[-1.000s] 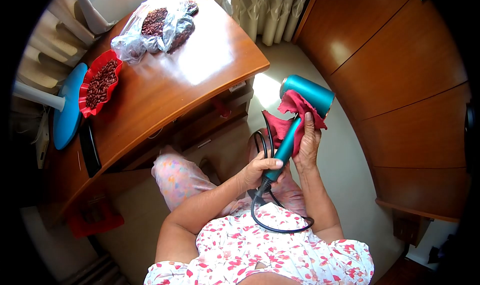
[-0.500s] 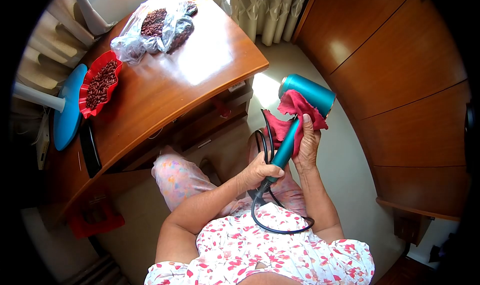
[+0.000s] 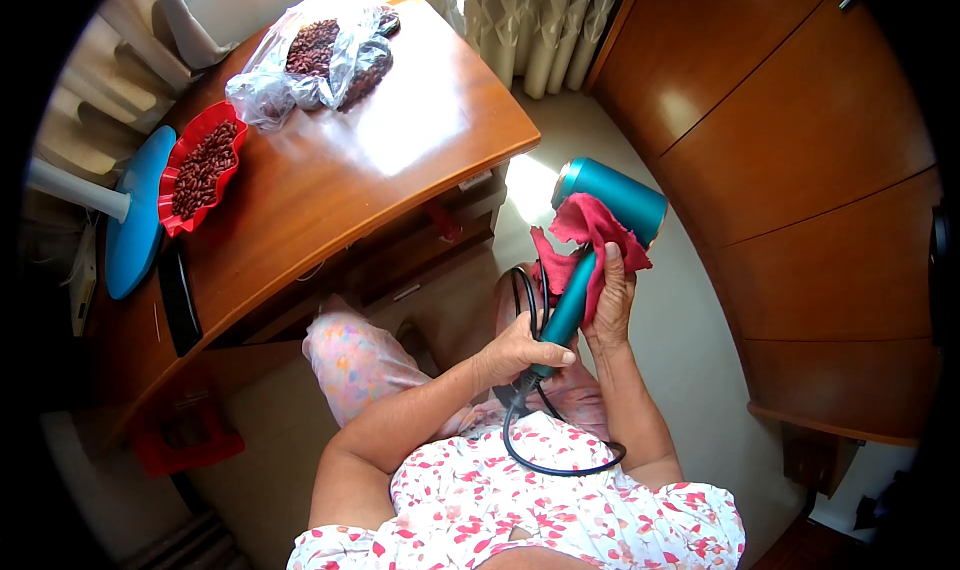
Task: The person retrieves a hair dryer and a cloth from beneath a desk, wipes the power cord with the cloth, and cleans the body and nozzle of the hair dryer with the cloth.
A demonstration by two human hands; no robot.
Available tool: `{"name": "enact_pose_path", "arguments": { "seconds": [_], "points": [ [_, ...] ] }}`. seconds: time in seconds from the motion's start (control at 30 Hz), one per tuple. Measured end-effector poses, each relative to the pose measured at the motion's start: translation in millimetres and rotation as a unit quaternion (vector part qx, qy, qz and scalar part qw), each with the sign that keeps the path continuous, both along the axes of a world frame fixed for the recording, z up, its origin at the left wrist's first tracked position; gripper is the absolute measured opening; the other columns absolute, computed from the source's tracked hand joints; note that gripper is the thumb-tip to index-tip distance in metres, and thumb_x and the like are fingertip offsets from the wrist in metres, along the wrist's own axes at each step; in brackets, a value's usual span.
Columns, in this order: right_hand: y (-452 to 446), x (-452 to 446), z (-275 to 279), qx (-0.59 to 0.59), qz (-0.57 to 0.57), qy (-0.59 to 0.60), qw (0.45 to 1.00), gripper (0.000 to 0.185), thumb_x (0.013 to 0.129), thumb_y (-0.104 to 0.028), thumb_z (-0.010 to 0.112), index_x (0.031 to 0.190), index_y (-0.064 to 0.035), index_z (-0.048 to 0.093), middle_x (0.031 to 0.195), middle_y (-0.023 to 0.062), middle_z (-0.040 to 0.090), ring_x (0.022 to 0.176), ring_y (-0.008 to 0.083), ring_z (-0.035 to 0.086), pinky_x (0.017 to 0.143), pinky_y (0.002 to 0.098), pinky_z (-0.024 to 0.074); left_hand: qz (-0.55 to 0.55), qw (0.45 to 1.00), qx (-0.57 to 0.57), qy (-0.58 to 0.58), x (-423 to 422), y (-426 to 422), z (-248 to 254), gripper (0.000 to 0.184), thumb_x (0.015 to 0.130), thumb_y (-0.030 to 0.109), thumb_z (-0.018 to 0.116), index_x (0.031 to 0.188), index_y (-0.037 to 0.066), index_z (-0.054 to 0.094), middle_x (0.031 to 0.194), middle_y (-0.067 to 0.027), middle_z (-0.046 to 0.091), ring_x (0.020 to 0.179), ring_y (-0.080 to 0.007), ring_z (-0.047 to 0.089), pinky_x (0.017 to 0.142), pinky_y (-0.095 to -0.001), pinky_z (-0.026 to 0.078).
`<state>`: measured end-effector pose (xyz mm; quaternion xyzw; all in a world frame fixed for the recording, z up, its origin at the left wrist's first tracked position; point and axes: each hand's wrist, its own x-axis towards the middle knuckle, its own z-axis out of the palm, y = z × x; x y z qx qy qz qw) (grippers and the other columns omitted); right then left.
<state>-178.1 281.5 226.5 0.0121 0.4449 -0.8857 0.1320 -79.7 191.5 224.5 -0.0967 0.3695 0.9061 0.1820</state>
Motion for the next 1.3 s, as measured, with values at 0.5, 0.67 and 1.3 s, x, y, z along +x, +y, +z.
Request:
{"name": "enact_pose_path", "arguments": {
  "seconds": [0.5,0.67,1.3],
  "points": [
    [17,-4,-52,0.142,-0.019,0.024,0.989,0.045,0.089,-0.040,0.053,0.115,-0.0040,0.050,0.104,0.0055,0.056,0.092,0.0144,0.053,0.085,0.0281,0.0417,-0.005,0.999,-0.039,-0.019,0,-8,2,0.023,0.056,0.002,0.063,0.075,0.001,0.050,0.059,-0.0085,0.053,0.045,-0.0163,0.053,0.042,-0.0272,0.046],
    [23,-6,-61,0.099,0.037,0.033,0.994,0.047,0.086,-0.043,0.055,0.109,-0.0028,0.050,0.091,0.0089,0.059,0.078,0.0169,0.060,0.070,0.0296,0.0528,-0.019,1.000,-0.012,-0.018,0,-9,3,0.025,0.057,0.001,0.063,0.078,0.001,0.049,0.059,-0.0086,0.052,0.044,-0.0165,0.053,0.041,-0.0278,0.045],
    [16,-7,-19,-0.188,0.140,-0.213,0.948,0.028,0.085,-0.024,0.055,0.103,-0.0035,0.055,0.096,0.0084,0.062,0.081,0.0180,0.061,0.075,0.0337,0.0516,-0.027,0.997,0.059,-0.037,3,-7,2,0.031,0.056,0.001,0.064,0.083,0.000,0.047,0.059,-0.0100,0.052,0.042,-0.0179,0.052,0.041,-0.0286,0.045]
  ]
}}
